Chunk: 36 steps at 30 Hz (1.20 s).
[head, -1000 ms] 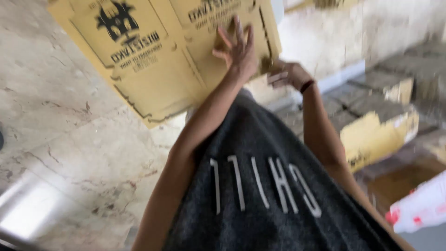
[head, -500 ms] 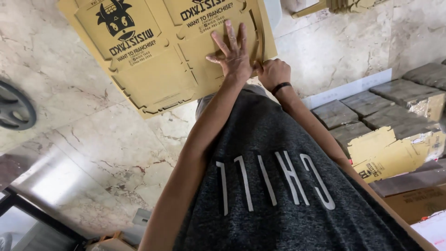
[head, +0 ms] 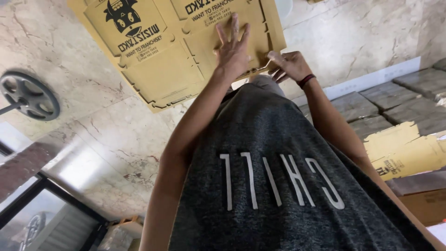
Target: Punching out pre-cut shapes from cardboard sheets and stacking them.
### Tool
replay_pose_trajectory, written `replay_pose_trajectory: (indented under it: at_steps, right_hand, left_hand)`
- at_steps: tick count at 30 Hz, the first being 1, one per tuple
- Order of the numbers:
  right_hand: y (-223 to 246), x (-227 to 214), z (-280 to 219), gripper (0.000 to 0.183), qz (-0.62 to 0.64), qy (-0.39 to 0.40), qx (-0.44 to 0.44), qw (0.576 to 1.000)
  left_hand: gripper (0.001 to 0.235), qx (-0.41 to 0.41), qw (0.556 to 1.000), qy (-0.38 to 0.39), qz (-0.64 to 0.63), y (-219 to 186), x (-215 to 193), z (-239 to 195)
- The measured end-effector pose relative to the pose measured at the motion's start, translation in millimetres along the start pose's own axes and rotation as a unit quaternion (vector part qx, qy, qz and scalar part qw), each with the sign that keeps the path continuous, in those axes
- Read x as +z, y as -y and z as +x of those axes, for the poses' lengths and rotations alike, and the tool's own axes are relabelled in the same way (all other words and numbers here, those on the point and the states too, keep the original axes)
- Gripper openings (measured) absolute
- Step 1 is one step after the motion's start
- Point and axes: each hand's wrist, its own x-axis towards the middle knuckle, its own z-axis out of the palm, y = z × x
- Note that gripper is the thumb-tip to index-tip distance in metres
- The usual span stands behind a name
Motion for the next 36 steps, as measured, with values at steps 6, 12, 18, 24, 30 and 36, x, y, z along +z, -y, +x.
replay_pose_trajectory:
  at_steps: [6,12,18,24,30,36]
  right_hand:
    - [-59,51,27,0.036,0.254,-0.028,0.123,0.959]
    - [-53,164,36,0.053,0.280,-0.052,0.120,0.951]
    - [-38,203,33,0.059,0.150,-0.165,-0.001,0.975]
    - [-32,227,29,0.050,0.129,-0.310,0.010,0.942]
    - [-18,232,20,0.051,0.088,-0.328,-0.119,0.933]
    - [-27,217,15,0.061,0.278,-0.125,0.060,0.951]
  left_hand:
    - [0.094,0.195,0.975,-0.101,0.040,69,2,-22]
    - [0.093,0.398,0.836,-0.334,0.178,145,70,15]
    - [0.077,0.365,0.901,-0.081,0.220,133,50,20]
    - [0.095,0.298,0.910,-0.020,0.287,117,10,-14]
    - [0.078,0.271,0.904,0.034,0.330,107,-13,-26]
    - [0.095,0.301,0.921,0.093,0.229,105,-32,-24]
